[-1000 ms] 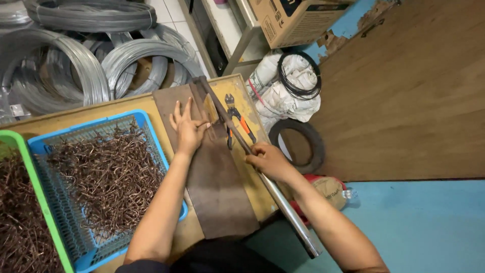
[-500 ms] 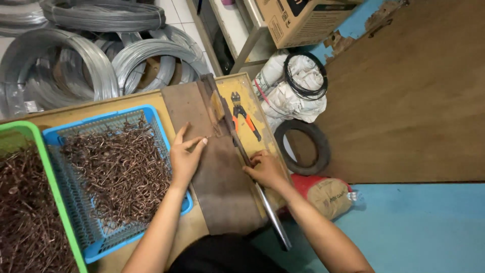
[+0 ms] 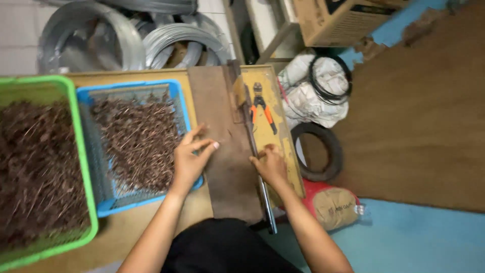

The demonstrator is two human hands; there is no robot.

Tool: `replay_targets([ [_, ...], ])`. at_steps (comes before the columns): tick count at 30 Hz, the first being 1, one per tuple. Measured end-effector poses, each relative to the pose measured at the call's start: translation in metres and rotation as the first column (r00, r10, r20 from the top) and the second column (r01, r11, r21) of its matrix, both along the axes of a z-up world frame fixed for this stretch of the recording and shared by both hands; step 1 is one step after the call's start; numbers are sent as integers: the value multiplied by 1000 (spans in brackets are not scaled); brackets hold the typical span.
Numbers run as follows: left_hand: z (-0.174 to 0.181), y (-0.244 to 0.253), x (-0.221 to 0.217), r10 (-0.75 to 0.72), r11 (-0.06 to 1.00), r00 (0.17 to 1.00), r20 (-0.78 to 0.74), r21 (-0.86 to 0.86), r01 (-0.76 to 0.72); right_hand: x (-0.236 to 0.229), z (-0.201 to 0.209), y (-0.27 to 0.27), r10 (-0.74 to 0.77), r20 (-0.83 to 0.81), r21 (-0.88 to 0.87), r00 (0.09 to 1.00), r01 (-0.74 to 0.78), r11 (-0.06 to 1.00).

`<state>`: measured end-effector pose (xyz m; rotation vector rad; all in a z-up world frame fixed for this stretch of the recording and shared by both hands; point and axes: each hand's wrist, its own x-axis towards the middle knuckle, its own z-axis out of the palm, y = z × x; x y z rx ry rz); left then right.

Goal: Picking up small metal wire pieces from a tray, placing them on a wooden board, and using a hand tool to cut or crimp them.

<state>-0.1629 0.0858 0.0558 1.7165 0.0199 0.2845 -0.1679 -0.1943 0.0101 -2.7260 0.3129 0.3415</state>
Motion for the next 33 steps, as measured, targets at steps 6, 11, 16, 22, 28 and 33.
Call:
replay_targets([
  [6,-26,30,-73,42,997,986,-158,72,-31,-27,44,94,85,-6,864,996,-38,502],
  [11,-29,78,-98,167,978,974,-153,155,-143,-32,-10,176,143,65,938,988,-110,329],
  [16,-36,131,-70,266,911,963,-46,339,-236,12,-9,232,206,77,941,975,-139,309],
  [22,-43,146,-43,305,861,950,-71,447,-243,30,-15,243,123,70,845,990,-124,519],
  [28,-37,147,-33,386,854,909,-156,434,-288,46,-43,241,142,286,531,948,-280,800],
  [33,-20,152,-49,369,901,925,-85,278,-334,51,-48,237,84,398,566,914,-316,761],
])
